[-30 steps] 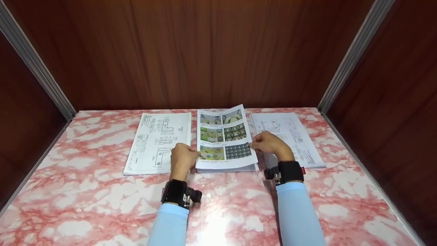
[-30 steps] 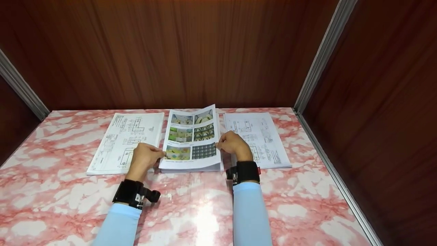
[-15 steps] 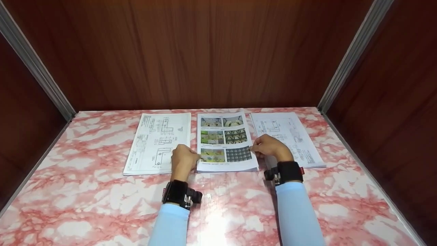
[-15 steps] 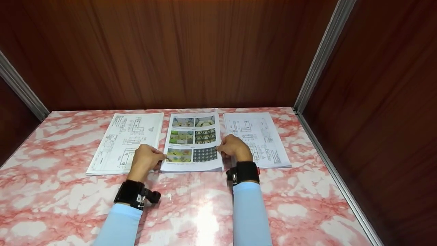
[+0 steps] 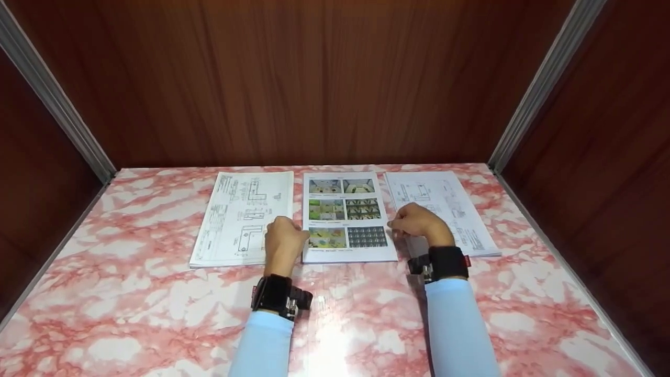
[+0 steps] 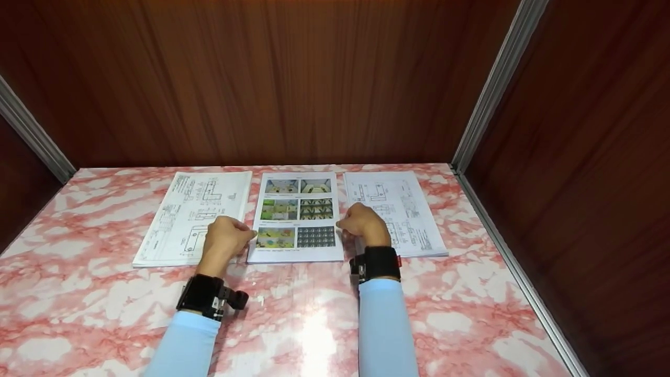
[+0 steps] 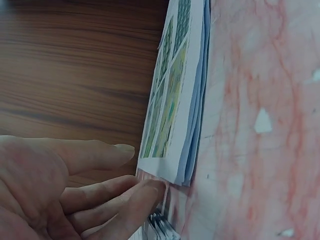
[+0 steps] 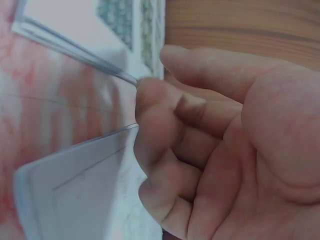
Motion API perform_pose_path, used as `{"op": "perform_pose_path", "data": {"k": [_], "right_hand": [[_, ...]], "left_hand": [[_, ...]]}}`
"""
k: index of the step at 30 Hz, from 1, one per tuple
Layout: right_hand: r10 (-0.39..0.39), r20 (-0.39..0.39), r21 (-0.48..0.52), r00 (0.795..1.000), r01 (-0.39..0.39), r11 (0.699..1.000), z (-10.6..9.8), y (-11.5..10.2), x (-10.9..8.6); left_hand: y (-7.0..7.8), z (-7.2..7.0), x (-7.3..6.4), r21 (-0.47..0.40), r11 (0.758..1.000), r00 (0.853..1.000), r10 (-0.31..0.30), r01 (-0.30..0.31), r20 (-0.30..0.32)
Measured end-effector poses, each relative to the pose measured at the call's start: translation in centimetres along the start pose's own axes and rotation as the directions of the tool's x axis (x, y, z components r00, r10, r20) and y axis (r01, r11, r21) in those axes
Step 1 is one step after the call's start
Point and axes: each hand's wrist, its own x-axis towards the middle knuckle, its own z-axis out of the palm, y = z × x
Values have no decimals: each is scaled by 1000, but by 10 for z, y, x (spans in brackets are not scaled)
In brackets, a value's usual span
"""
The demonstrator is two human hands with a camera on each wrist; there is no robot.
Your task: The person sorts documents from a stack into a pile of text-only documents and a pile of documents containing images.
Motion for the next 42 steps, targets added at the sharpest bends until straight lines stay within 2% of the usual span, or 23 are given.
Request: {"op": "perform_pose_path", "data": {"k": [4, 11, 18, 23, 29, 35, 42], "right_hand": [[18, -29, 35, 999, -17, 999, 0, -5, 0], [10, -8, 50, 1000, -10, 999, 3, -10, 1], [9, -3, 91, 1000, -9, 996, 4, -9, 1], [10, 0, 148, 1000, -10, 989, 1, -9, 0], [10, 11, 204, 1000, -12, 979, -1, -7, -2], [7, 9, 209, 1000, -9, 978, -9, -2, -6], [30, -42, 174, 999, -22, 984, -26, 7, -18]], "left_hand": [[4, 3, -1, -22, 1000, 1000, 0, 1, 17], [6, 7, -1, 5, 1000, 1000, 8, -8, 24], [6, 8, -1, -4, 1000, 1000, 4, -4, 26], [5, 6, 1, -35, 999, 1000, -12, 12, -3], [3, 2, 2, -65, 998, 999, 7, -9, -38], [2, 2, 3, -75, 997, 999, 24, -27, -43], [6, 1, 2, -88, 996, 999, 18, -23, -51]]}}
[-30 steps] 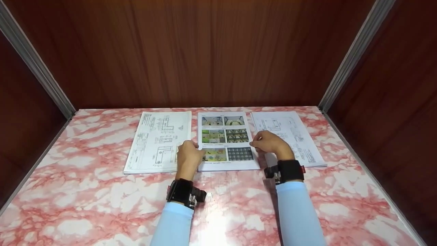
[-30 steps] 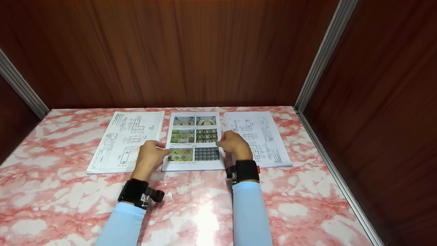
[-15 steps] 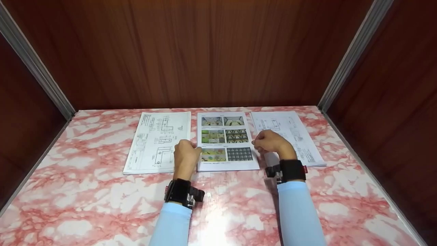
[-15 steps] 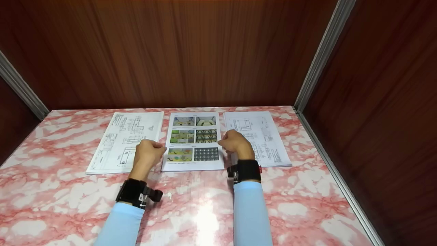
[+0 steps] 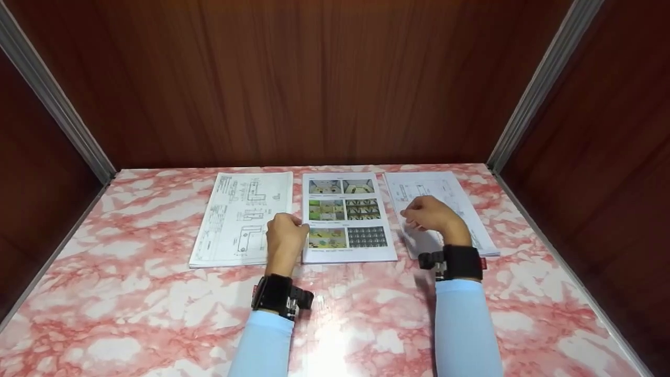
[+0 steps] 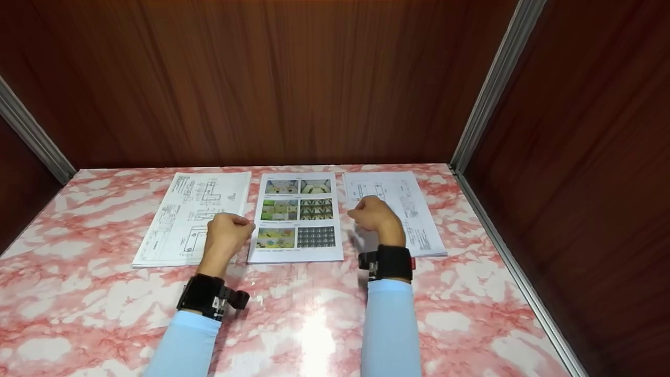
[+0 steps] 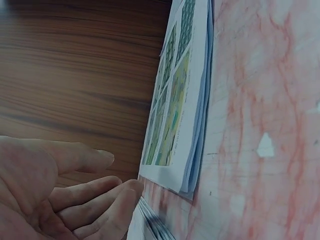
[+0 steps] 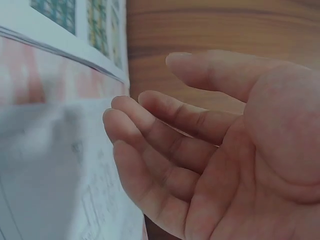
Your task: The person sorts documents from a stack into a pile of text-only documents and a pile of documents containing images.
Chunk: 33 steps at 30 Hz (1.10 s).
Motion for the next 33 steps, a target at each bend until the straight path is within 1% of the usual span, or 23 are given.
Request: {"op": "perform_pose_path", "data": {"k": [2, 5, 8, 9, 11, 12, 13, 14, 15, 16, 18, 19, 21, 22, 23, 24, 25, 26, 27, 28, 30, 31, 33], "right_hand": [[4, -10, -2, 1000, -5, 1000, -7, 2, -4], [13, -37, -15, 999, -14, 1000, -18, 6, -12], [3, -74, -32, 997, -6, 999, -30, 10, -21], [-2, -95, -43, 995, -2, 999, -34, 12, -24], [-17, -149, -56, 989, 9, 998, -42, 15, -30], [-28, -183, -61, 983, 17, 998, -46, 17, -34], [-36, -228, -64, 973, 22, 998, -49, 19, -37], [-43, -278, -66, 960, 26, 997, -52, 21, -39], [-51, -334, -74, 941, 28, 997, -55, 24, -42], [-53, -393, -74, 918, 26, 997, -58, 27, -44], [-33, -503, -56, 863, 5, 998, -62, 34, -48], [-8, -552, -35, 834, -13, 999, -64, 38, -49], [55, -623, 20, 780, -54, 998, -66, 46, -51], [94, -641, 56, 761, -76, 996, -67, 50, -52], [133, -649, 87, 749, -101, 991, -67, 55, -53], [164, -647, 110, 744, -122, 986, -67, 61, -54], [195, -636, 136, 747, -140, 981, -67, 66, -55], [216, -619, 149, 755, -157, 976, -68, 72, -57], [234, -600, 156, 765, -175, 972, -68, 77, -58], [256, -576, 177, 776, -187, 966, -67, 83, -59], [287, -529, 212, 799, -203, 956, -66, 92, -61], [303, -498, 225, 813, -216, 950, -65, 96, -62], [333, -447, 232, 831, -251, 940, -62, 100, -63]], "left_hand": [[3, 0, -1, -2, 1000, 1000, -2, 2, 4], [10, 0, -2, -5, 1000, 1000, 11, -11, 0], [22, 1, -7, -31, 999, 1000, 31, -31, 3], [27, 3, -9, -46, 998, 999, 41, -41, 2], [39, 9, -15, -108, 993, 998, 58, -56, 10], [45, 14, -19, -151, 986, 997, 74, -73, 2], [50, 20, -22, -197, 975, 995, 97, -99, -20], [56, 27, -26, -242, 963, 993, 114, -120, -40], [62, 36, -30, -290, 945, 988, 136, -150, -69], [67, 45, -34, -334, 924, 982, 157, -185, -108], [74, 66, -41, -384, 886, 961, 195, -259, -197], [77, 76, -45, -402, 872, 953, 202, -279, -224], [81, 96, -52, -417, 858, 946, 214, -300, -242], [83, 105, -56, -419, 859, 951, 216, -293, -222], [83, 113, -60, -416, 867, 959, 216, -275, -184], [84, 120, -64, -412, 875, 966, 217, -255, -138], [85, 127, -68, -406, 885, 973, 214, -229, -83], [85, 132, -72, -391, 897, 977, 211, -205, -27], [86, 137, -75, -379, 908, 978, 208, -180, 33], [87, 141, -78, -368, 917, 975, 202, -154, 96], [89, 147, -83, -334, 932, 959, 211, -138, 191], [90, 149, -85, -316, 939, 949, 212, -133, 232], [92, 152, -89, -276, 951, 929, 220, -136, 298]]}}
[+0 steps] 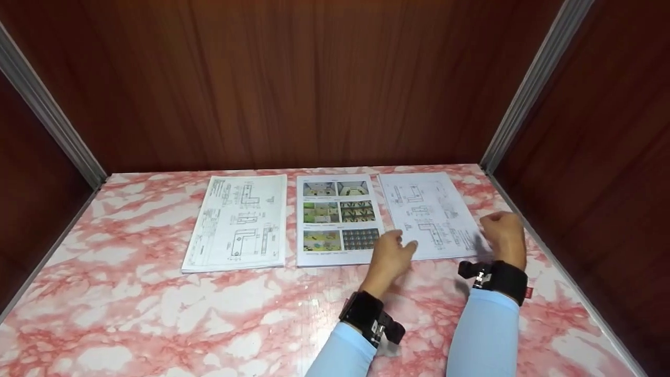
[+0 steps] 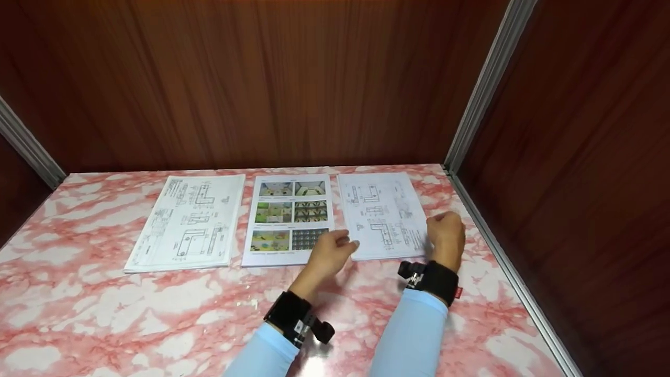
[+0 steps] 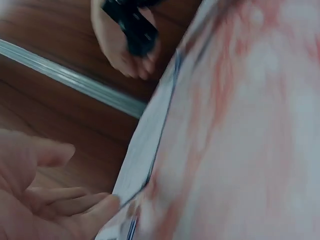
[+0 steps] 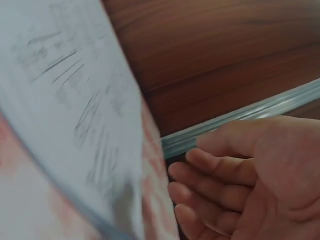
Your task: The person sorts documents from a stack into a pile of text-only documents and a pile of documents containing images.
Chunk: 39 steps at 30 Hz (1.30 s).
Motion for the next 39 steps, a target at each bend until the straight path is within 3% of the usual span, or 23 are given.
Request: {"op": "perform_pose_path", "data": {"k": [3, 6, 15, 20, 25, 30, 34, 39], "right_hand": [[35, 81, -39, 996, -32, 999, 2, 4, -2], [40, 114, -99, 993, -29, 995, 3, 4, -2], [0, 96, -145, 995, 14, 989, -2, 4, -1], [9, 85, -67, 996, -4, 998, -6, 3, -1], [64, 113, 67, 992, -72, 995, -8, 1, -1], [135, 196, 21, 971, -142, 990, -13, 2, -1], [132, 258, -27, 957, -130, 991, -19, 4, -4], [99, 270, -51, 958, -88, 995, -25, 4, -7]], "left_hand": [[2, 6, -3, 44, 999, 998, -15, 13, 54], [3, 9, -4, 35, 999, 996, -33, 30, 83], [1, 9, -4, 1, 1000, 994, -29, 29, 102], [3, 8, -4, 11, 1000, 997, -1, 0, 72], [3, 4, -2, -77, 997, 999, 15, -12, 48], [-1, 4, -1, -161, 987, 998, 25, -15, 65], [-4, 6, -1, -241, 971, 995, 10, 13, 94], [-5, 6, 1, -208, 978, 996, -9, 26, 84]]}}
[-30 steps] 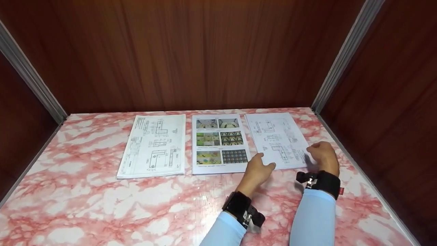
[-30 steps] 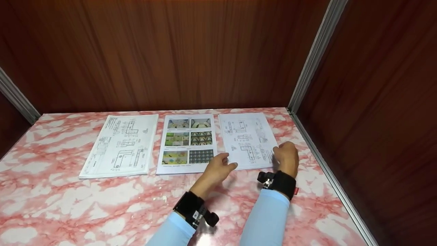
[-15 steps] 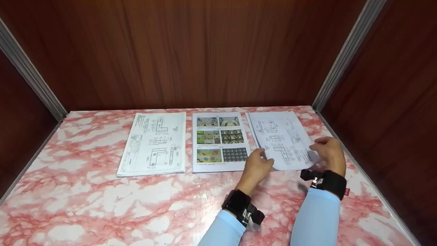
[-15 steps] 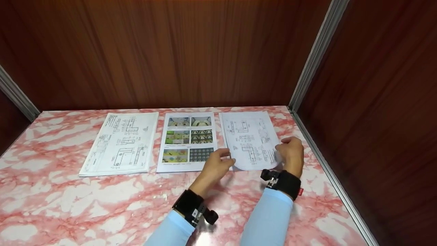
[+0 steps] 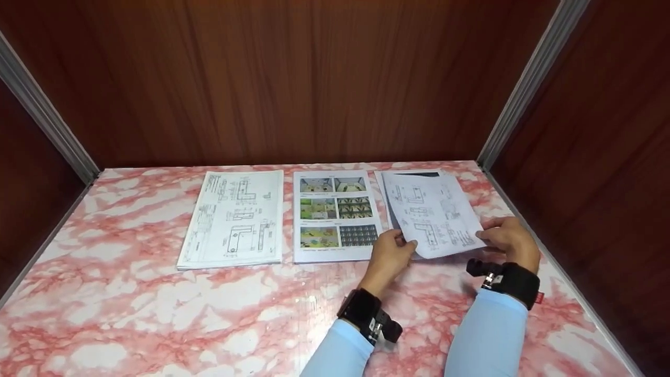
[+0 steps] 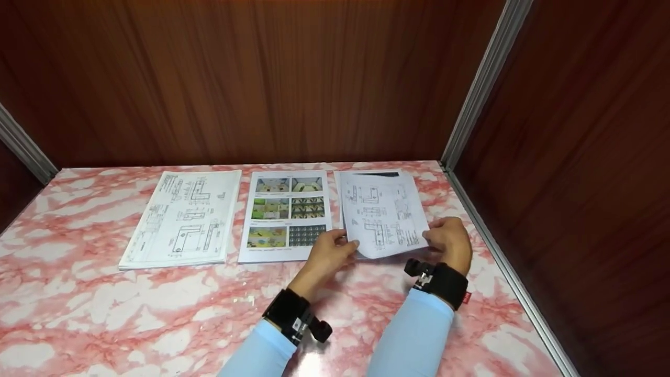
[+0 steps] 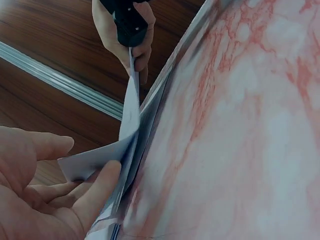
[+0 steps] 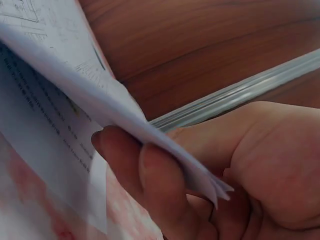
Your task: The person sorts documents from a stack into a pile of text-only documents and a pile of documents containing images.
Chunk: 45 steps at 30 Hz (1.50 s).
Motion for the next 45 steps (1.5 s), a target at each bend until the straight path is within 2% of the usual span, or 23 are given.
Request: {"op": "perform_pose_path", "data": {"k": [2, 6, 10, 14, 18, 26, 33, 35, 39, 42, 45], "right_hand": [[-2, 9, 57, 1000, 2, 998, -2, 1, -2], [4, 25, 178, 1000, -8, 984, -5, 2, -6], [-7, 19, 192, 1000, 3, 981, -7, 3, -8], [-23, 22, 182, 999, 19, 983, -8, 2, -8], [-54, 47, 214, 997, 43, 976, -7, 2, -7], [-145, 81, 223, 986, 124, 967, -4, -2, -5], [-240, 146, 281, 960, 193, 940, -2, 6, 2], [-271, 161, 301, 949, 214, 929, -2, 6, 4], [-333, 180, 328, 926, 263, 907, 0, 4, 3], [-359, 207, 320, 910, 284, 904, 4, 0, 1], [-352, 228, 287, 908, 282, 915, 7, -3, 0]], "left_hand": [[0, -1, 1, 28, 1000, 1000, 1, -1, -17], [1, -3, 1, 104, 994, 996, 47, -38, -79], [2, -3, 2, 128, 989, 989, 90, -74, -121], [4, -4, 3, 4, 997, 994, 75, -75, -80], [6, -7, 4, -128, 992, 998, 14, -21, -57], [5, -18, 10, -340, 940, 995, -63, 32, -80], [1, -31, 15, -335, 942, 983, -57, -5, -175], [0, -34, 16, -352, 936, 980, -73, 4, -183], [-1, -39, 16, -344, 939, 976, -82, 7, -202], [-2, -42, 17, -345, 939, 976, -63, -13, -210], [-3, -44, 17, -347, 937, 976, -39, -39, -215]]}}
